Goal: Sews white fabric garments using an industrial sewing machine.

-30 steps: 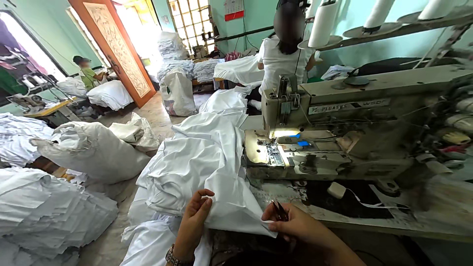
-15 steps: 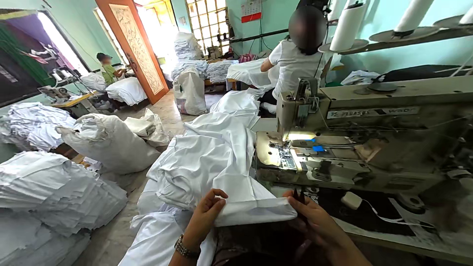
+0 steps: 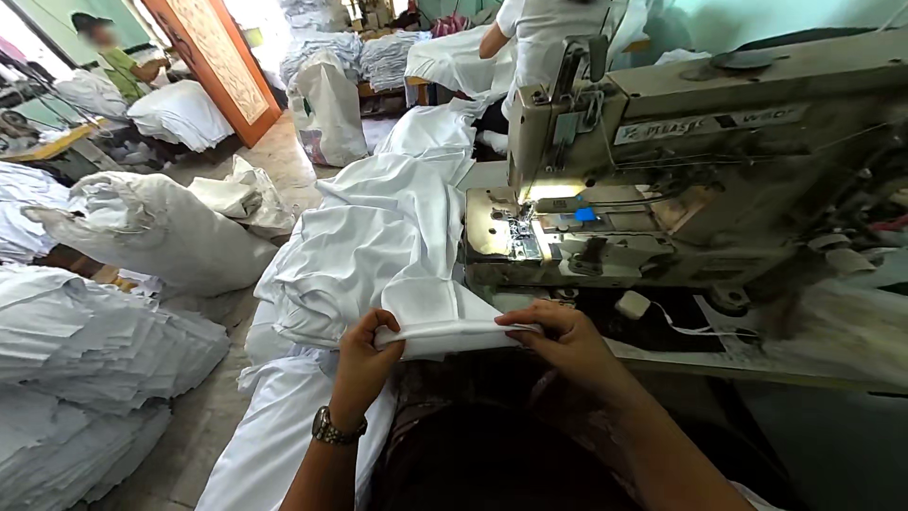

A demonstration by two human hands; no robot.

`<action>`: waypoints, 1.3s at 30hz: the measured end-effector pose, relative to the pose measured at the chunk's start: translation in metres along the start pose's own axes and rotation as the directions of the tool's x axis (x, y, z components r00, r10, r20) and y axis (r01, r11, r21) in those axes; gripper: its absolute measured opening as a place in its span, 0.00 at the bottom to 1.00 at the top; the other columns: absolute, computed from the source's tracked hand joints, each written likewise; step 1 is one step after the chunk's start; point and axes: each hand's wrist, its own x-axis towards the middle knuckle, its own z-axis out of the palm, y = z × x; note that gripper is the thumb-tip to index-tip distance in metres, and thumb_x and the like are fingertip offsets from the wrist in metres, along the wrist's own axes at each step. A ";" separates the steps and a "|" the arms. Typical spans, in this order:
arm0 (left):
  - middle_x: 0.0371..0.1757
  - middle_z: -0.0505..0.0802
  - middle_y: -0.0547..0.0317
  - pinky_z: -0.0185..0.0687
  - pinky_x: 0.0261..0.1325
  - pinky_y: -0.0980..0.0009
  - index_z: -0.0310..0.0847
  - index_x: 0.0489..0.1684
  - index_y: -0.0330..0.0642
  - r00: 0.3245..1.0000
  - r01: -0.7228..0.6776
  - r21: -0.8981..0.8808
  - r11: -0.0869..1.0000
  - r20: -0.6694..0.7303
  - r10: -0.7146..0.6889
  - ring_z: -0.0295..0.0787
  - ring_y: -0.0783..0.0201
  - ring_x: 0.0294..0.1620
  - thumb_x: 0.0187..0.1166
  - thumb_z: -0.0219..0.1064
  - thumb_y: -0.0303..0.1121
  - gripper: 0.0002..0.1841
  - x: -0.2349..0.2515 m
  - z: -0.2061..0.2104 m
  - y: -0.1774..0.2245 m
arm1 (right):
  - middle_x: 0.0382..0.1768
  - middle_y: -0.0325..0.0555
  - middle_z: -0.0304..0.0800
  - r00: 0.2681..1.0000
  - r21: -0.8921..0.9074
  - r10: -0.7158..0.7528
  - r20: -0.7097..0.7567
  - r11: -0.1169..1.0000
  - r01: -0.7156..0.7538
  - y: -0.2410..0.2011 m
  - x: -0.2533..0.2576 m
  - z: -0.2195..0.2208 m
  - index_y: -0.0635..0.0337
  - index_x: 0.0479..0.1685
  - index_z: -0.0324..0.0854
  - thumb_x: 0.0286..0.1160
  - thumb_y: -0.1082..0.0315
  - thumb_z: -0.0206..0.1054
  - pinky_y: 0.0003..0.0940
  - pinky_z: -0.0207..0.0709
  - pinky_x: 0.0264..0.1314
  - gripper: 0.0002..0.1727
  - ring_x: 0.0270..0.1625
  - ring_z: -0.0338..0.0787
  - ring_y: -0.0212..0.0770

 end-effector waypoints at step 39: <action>0.49 0.92 0.34 0.81 0.56 0.34 0.87 0.53 0.33 0.888 -0.243 0.648 0.722 0.449 -0.104 0.90 0.35 0.54 0.81 0.67 0.33 0.12 0.215 0.161 0.033 | 0.31 0.33 0.87 0.931 0.239 0.351 -0.096 0.916 -0.321 0.025 0.007 -0.028 0.54 0.68 0.85 0.82 0.66 0.66 0.20 0.79 0.25 0.17 0.22 0.81 0.23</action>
